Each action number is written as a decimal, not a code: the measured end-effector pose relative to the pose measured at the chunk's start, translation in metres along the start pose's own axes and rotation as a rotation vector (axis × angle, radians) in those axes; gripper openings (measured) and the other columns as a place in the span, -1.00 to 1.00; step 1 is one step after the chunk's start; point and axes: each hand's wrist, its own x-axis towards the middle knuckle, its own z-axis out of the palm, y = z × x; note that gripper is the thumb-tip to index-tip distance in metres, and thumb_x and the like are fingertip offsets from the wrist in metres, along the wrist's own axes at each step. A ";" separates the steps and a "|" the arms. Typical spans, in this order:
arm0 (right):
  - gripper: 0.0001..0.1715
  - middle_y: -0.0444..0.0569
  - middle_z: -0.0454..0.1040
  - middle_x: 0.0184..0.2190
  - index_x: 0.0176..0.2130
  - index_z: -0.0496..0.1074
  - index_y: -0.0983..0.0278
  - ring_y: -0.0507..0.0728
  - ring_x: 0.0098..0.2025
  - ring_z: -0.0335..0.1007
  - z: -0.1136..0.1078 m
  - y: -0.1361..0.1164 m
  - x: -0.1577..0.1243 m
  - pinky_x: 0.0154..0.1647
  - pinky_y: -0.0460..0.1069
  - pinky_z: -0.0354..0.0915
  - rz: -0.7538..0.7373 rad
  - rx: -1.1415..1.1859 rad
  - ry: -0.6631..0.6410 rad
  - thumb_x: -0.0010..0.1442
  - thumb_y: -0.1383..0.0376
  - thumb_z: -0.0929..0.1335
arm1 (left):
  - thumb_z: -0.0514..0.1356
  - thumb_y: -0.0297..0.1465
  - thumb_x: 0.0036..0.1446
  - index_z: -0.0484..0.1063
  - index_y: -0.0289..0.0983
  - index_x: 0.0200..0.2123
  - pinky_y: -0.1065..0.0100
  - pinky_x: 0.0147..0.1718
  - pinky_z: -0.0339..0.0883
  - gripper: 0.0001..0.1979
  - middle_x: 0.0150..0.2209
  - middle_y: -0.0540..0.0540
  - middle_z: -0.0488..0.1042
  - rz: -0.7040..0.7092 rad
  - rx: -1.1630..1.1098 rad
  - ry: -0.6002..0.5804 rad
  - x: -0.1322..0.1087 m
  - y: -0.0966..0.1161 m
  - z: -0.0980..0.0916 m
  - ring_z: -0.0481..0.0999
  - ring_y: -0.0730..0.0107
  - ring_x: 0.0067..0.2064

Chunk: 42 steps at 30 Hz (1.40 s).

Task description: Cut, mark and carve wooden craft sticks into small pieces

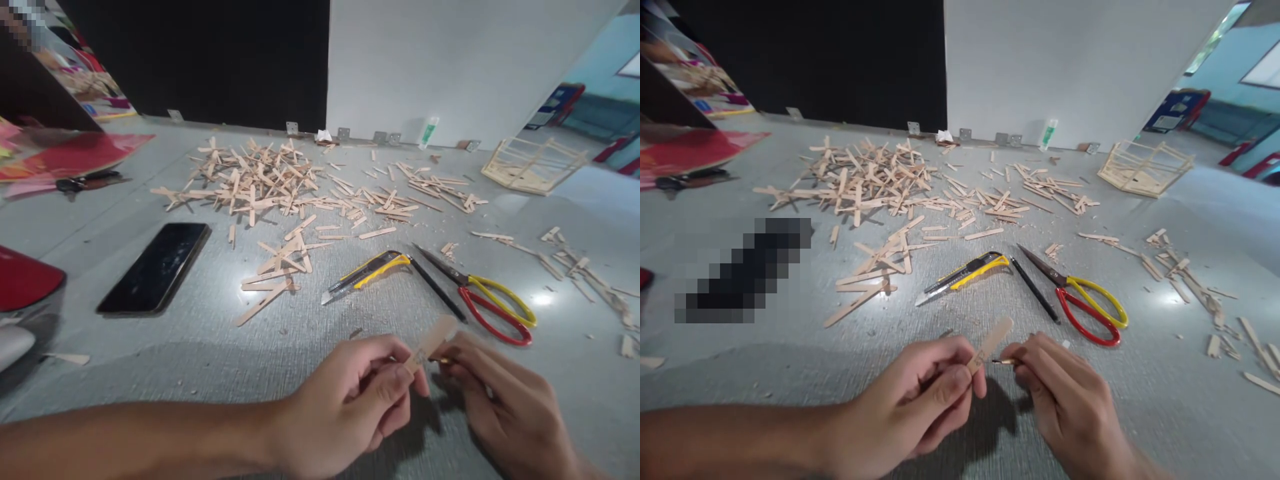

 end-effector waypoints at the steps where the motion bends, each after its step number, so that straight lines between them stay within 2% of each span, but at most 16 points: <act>1: -0.72 -0.12 0.61 -0.31 -0.09 0.45 0.17 0.02 -0.37 0.58 0.000 0.001 -0.002 -0.25 -0.13 0.47 -0.004 -0.023 0.015 0.40 0.50 0.27 | 0.12 -0.10 0.48 0.33 -0.27 -0.22 0.57 -0.64 -0.01 -0.65 -0.56 0.16 0.22 0.004 -0.001 -0.001 0.000 0.001 0.000 0.11 0.63 -0.62; 4: -0.67 -0.11 0.66 -0.23 -0.03 0.46 0.14 0.09 -0.27 0.63 0.002 0.003 -0.008 -0.11 -0.07 0.52 0.012 -0.080 0.033 0.38 0.52 0.28 | 0.12 -0.10 0.48 0.33 -0.27 -0.22 0.56 -0.62 -0.01 -0.65 -0.57 0.15 0.22 0.017 0.008 0.004 -0.001 0.002 0.001 0.11 0.61 -0.60; 6: -0.63 -0.11 0.68 -0.20 0.01 0.46 0.11 0.12 -0.22 0.66 0.003 0.004 -0.011 -0.09 -0.05 0.54 0.025 -0.087 0.039 0.38 0.52 0.29 | 0.11 -0.11 0.49 0.33 -0.26 -0.21 0.55 -0.61 0.01 -0.66 -0.56 0.14 0.22 0.006 -0.003 0.000 -0.002 0.002 0.001 0.11 0.60 -0.60; 10: -0.58 -0.10 0.66 -0.21 0.05 0.47 0.08 0.11 -0.27 0.66 0.003 0.003 -0.012 -0.22 -0.08 0.56 0.040 -0.035 0.028 0.37 0.53 0.29 | 0.12 -0.07 0.48 0.32 -0.25 -0.23 0.56 -0.61 0.02 -0.64 -0.54 0.13 0.24 -0.033 -0.032 -0.015 -0.003 0.003 0.002 0.12 0.60 -0.57; 14: -0.65 -0.13 0.63 -0.31 -0.01 0.48 0.12 0.04 -0.38 0.62 0.001 -0.001 -0.006 -0.34 -0.15 0.50 0.026 0.023 -0.010 0.39 0.50 0.28 | 0.14 0.00 0.44 0.32 -0.24 -0.25 0.56 -0.64 0.00 -0.59 -0.54 0.13 0.26 -0.089 -0.040 -0.048 -0.002 0.005 0.001 0.10 0.61 -0.59; 19: -0.75 -0.16 0.60 -0.40 -0.09 0.49 0.16 0.00 -0.51 0.55 0.001 -0.003 -0.001 -0.45 -0.15 0.43 0.052 0.045 -0.044 0.41 0.46 0.28 | 0.11 0.03 0.44 0.20 -0.17 -0.05 0.57 -0.66 0.04 -0.61 -0.50 0.16 0.31 -0.062 -0.048 -0.086 -0.001 0.002 -0.002 0.14 0.61 -0.61; 23: -0.59 -0.10 0.69 -0.27 0.13 0.47 0.10 0.08 -0.36 0.67 0.004 0.000 -0.005 -0.39 -0.11 0.50 0.048 0.017 -0.027 0.42 0.48 0.29 | 0.03 -0.04 0.51 0.09 -0.13 0.14 0.58 -0.62 0.07 -0.65 -0.44 0.17 0.27 -0.055 -0.043 -0.079 -0.002 -0.001 -0.003 0.17 0.62 -0.59; 26: -0.44 -0.09 0.71 -0.23 0.25 0.41 0.02 0.12 -0.34 0.69 0.007 0.002 -0.011 -0.41 -0.06 0.52 0.031 -0.020 0.006 0.40 0.49 0.32 | 0.00 -0.09 0.54 0.18 -0.17 0.25 0.56 -0.59 0.08 -0.61 -0.42 0.15 0.18 -0.039 -0.007 -0.086 -0.002 -0.002 -0.004 0.18 0.61 -0.55; 29: -0.32 -0.13 0.71 -0.28 0.34 0.34 -0.06 0.13 -0.36 0.69 0.009 -0.001 -0.016 -0.48 -0.05 0.49 0.037 -0.065 0.027 0.40 0.50 0.32 | -0.01 -0.08 0.54 0.21 -0.21 0.31 0.53 -0.58 0.04 -0.54 -0.51 0.17 0.14 -0.020 0.063 -0.041 -0.001 -0.005 -0.004 0.12 0.55 -0.56; 32: -0.27 -0.17 0.73 -0.27 0.42 0.23 -0.10 0.11 -0.40 0.70 0.011 -0.009 -0.018 -0.45 -0.05 0.51 0.074 -0.080 0.004 0.43 0.47 0.31 | -0.01 -0.07 0.54 0.18 -0.22 0.32 0.49 -0.60 -0.01 -0.53 -0.59 0.21 0.06 -0.026 0.078 0.006 0.001 -0.008 -0.005 0.04 0.51 -0.59; 35: -0.34 -0.13 0.75 -0.21 0.39 0.29 -0.02 0.08 -0.40 0.69 0.011 -0.016 -0.015 -0.42 -0.08 0.52 0.087 -0.071 -0.009 0.43 0.45 0.32 | 0.02 -0.08 0.53 0.21 -0.20 0.24 0.47 -0.60 -0.07 -0.59 -0.58 0.22 0.06 -0.045 0.055 0.000 0.003 -0.009 -0.007 0.01 0.52 -0.58; 38: -0.45 -0.18 0.71 -0.35 0.32 0.40 0.09 -0.02 -0.57 0.54 0.010 -0.018 -0.009 -0.51 -0.15 0.43 0.119 -0.009 -0.032 0.44 0.43 0.31 | 0.02 -0.12 0.54 0.16 -0.14 0.25 0.49 -0.60 -0.04 -0.64 -0.56 0.22 0.06 -0.060 0.033 -0.014 0.004 -0.008 -0.010 0.01 0.52 -0.58; 40: -0.49 -0.26 0.54 -0.54 0.30 0.44 0.18 -0.05 -0.66 0.36 0.009 -0.017 -0.006 -0.58 -0.17 0.36 0.120 0.054 -0.051 0.44 0.43 0.28 | 0.01 -0.16 0.55 0.12 -0.10 0.28 0.51 -0.59 0.00 -0.66 -0.54 0.23 0.05 -0.073 0.013 -0.032 0.004 -0.007 -0.011 -0.01 0.53 -0.57; 42: -0.52 -0.28 0.43 -0.59 0.26 0.49 0.26 -0.04 -0.66 0.28 0.009 -0.015 -0.004 -0.60 -0.17 0.32 0.115 0.101 -0.058 0.44 0.43 0.27 | 0.00 -0.19 0.56 0.10 -0.08 0.30 0.53 -0.58 0.02 -0.66 -0.54 0.23 0.05 -0.090 -0.003 -0.052 0.004 -0.006 -0.012 -0.02 0.53 -0.57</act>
